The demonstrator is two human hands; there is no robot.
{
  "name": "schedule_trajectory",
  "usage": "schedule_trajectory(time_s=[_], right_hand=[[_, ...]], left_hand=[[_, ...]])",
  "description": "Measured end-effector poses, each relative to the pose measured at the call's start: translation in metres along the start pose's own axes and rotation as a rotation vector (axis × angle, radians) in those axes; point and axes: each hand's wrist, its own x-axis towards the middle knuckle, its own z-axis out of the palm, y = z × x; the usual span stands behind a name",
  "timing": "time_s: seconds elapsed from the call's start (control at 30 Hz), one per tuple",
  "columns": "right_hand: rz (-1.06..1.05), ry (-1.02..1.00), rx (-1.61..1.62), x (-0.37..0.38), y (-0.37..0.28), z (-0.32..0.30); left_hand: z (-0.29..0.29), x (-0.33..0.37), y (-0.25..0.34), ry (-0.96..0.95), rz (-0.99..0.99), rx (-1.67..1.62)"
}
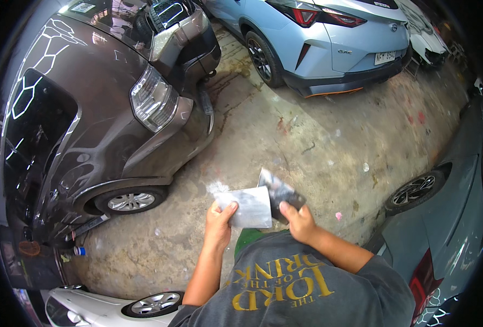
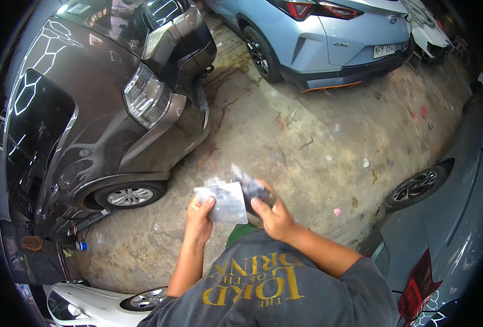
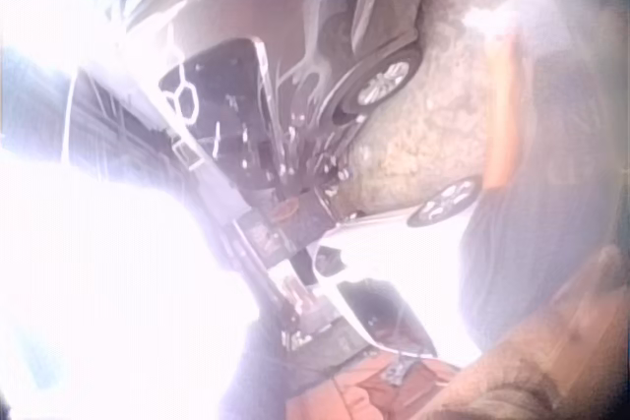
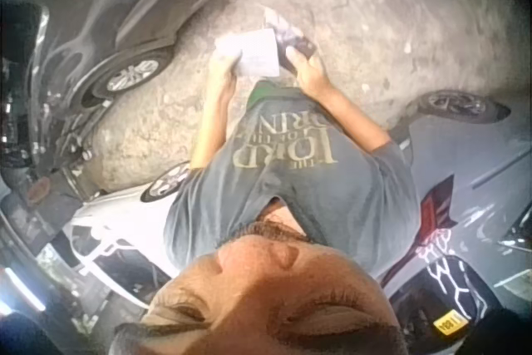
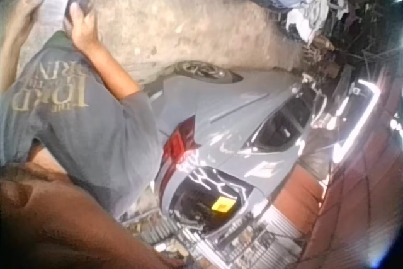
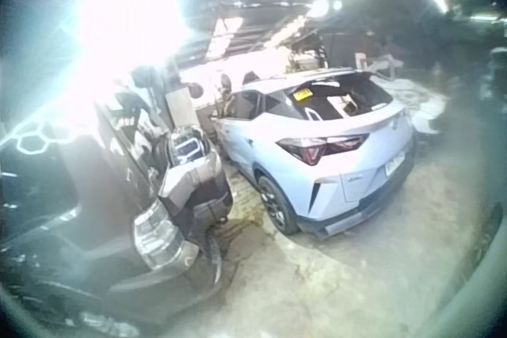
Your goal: The person sands the front bumper of a dark-colored car using a sanding block. They move around the bumper, sanding different sections and occasionally wiping the surface with a cloth.
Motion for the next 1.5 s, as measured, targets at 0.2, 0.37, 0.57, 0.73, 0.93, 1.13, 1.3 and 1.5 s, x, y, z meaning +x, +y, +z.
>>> schedule_trajectory(time_s=[0.2, 0.37, 0.57, 0.73, 0.93, 1.13, 1.3, 1.5], right_hand=[[-0.315, -0.053, -0.439, -0.002, -0.001, 0.017], [-0.459, -0.131, -0.710, 0.010, -0.030, 0.015], [-0.530, -0.072, -0.929, 0.026, -0.005, 0.007], [-0.651, -0.216, -0.850, 0.004, -0.018, 0.036], [-0.470, -0.017, -0.916, 0.032, 0.015, 0.001], [-0.309, 0.115, -0.893, 0.037, 0.022, 0.005], [-0.466, -0.021, -0.877, 0.015, 0.005, 0.034], [-0.134, 0.295, -0.472, 0.054, 0.025, -0.011]], left_hand=[[0.041, -0.003, -0.031, -0.037, 0.443, 0.592], [0.021, -0.004, -0.007, -0.475, 0.261, 0.849], [0.040, -0.009, -0.014, -0.200, 0.194, 0.654], [-0.013, -0.001, -0.040, -0.399, 0.184, 0.606], [0.046, -0.022, 0.004, -0.195, 0.221, 0.674], [0.045, -0.029, 0.002, -0.206, 0.249, 0.691], [0.032, -0.019, -0.008, -0.170, 0.117, 0.647], [0.013, -0.043, -0.027, -0.202, -0.007, 0.409]])
